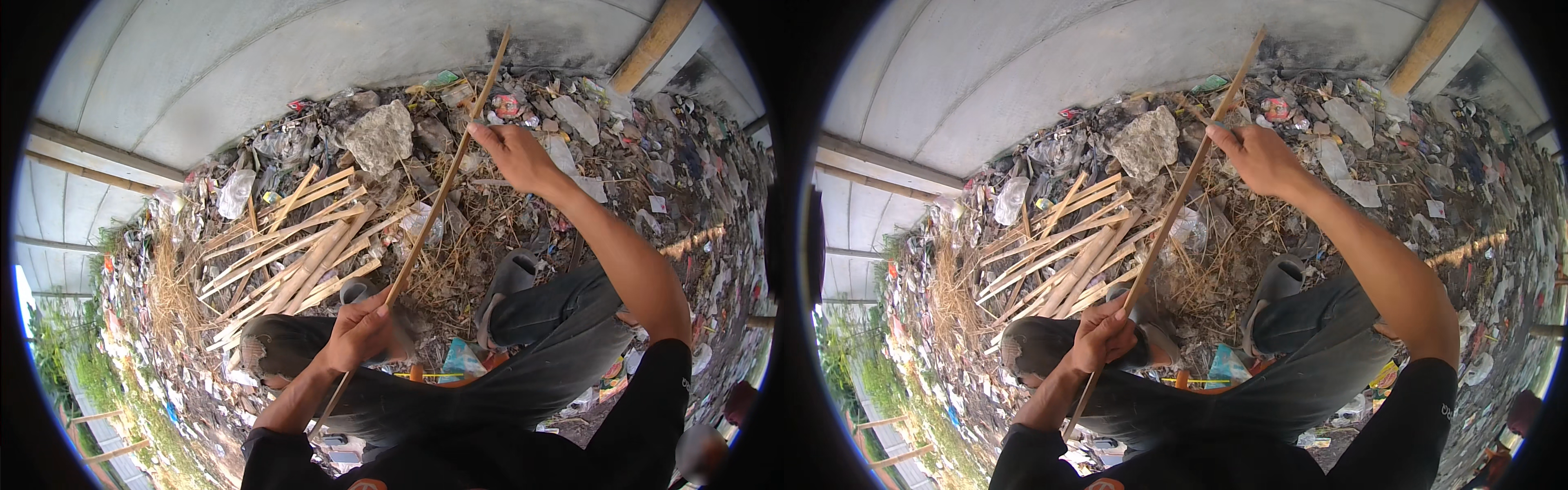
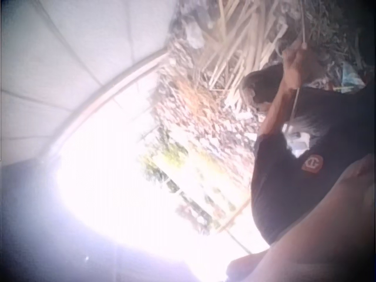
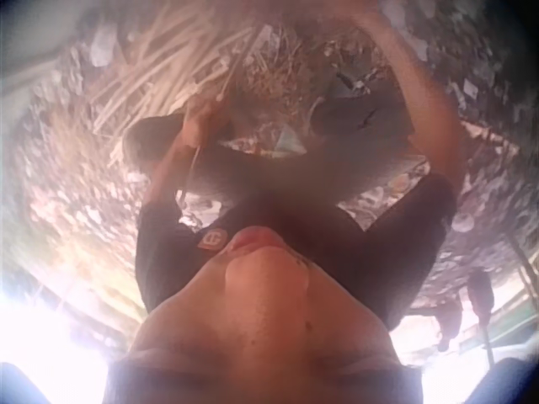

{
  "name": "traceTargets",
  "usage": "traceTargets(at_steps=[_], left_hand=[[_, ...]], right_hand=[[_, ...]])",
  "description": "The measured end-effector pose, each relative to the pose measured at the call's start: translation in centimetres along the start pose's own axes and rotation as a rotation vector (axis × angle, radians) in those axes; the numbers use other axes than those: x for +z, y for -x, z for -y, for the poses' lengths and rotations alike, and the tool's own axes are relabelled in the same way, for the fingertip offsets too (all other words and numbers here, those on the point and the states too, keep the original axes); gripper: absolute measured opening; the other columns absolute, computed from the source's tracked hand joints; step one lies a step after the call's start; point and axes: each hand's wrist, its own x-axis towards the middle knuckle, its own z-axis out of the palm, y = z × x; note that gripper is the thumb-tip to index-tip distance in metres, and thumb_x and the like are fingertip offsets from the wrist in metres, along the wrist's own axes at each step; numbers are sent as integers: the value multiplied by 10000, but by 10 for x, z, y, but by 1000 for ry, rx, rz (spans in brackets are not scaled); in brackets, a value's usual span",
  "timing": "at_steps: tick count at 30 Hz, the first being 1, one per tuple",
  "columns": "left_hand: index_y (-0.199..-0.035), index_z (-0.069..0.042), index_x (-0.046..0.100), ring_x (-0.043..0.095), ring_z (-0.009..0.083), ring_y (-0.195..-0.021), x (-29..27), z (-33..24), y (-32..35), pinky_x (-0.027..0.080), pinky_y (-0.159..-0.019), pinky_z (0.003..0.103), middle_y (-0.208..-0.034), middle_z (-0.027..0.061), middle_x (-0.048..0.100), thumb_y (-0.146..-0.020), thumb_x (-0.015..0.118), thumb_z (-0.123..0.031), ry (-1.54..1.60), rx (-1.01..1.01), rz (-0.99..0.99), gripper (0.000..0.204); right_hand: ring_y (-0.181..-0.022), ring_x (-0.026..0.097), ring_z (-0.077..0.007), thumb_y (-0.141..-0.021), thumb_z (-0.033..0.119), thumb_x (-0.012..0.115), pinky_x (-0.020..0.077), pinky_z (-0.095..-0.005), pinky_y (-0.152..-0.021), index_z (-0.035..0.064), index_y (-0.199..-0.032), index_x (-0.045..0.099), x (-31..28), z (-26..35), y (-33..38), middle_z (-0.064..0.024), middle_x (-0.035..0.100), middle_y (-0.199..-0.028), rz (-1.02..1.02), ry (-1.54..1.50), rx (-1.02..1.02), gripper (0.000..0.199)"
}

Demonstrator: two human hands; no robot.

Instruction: The person sits on the ground and uses a utility knife to shave the surface of a long bamboo stick. They hold the stick with their left hand and scrape along its length with the knife in their right hand, removing thin strips of material.

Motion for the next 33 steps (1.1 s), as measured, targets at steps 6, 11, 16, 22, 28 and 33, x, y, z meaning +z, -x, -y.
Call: traceTargets(at_steps=[6, 11, 16, 22, 28, 33], left_hand=[[-1603, -40, 390, 328, 26, -523, 3, 3, -11, 280, -497, 219, -644, -86, 373, -1126, 473, -175, -41, -2, -7, 504], [-1578, -41, 430, 285, 46, -463, 4, -2, -11, 265, -459, 226, -585, -67, 332, -1123, 466, -240, -48, 23, -14, 498], [-1556, -29, 458, 257, 51, -428, 5, -6, -9, 256, -441, 229, -547, -64, 300, -1118, 465, -271, -28, 45, 17, 501], [-1562, -30, 455, 269, 52, -426, 2, 0, -7, 262, -440, 227, -546, -62, 303, -1120, 465, -269, -34, 24, 24, 502], [-1582, -35, 429, 337, 30, -516, 3, -3, -5, 270, -484, 219, -629, -81, 383, -1128, 463, -174, -8, -16, 57, 476], [-1569, -17, 441, 328, 29, -512, 3, -2, -2, 262, -485, 221, -616, -88, 362, -1127, 479, -208, -11, -20, 57, 484]], right_hand=[[-499, 581, -290, -1074, 603, 456, 451, -455, -524, 80, -1143, 757, -5, -23, 4, -76, 504, -511, -178, 106, -37, 607], [-583, 633, -313, -1058, 579, 513, 467, -452, -547, 74, -1172, 747, -20, 2, 11, -105, 582, -585, -288, 300, -92, 568], [-547, 602, -240, -1015, 572, 612, 456, -403, -521, 45, -1149, 732, -29, -11, 11, -70, 599, -615, -443, 108, -166, 557], [-546, 557, -182, -949, 487, 761, 435, -361, -518, 43, -1114, 734, -20, -4, 10, -30, 548, -612, -645, -110, -322, 475], [-702, 624, -149, -984, 384, 748, 480, -363, -604, 18, -982, 763, -26, -8, 5, -81, 669, -807, -619, 56, -390, 367], [-741, 640, -141, -1003, 335, 735, 493, -363, -639, 3, -987, 761, -38, -12, 5, -70, 713, -934, -537, -380, -17, 333]])
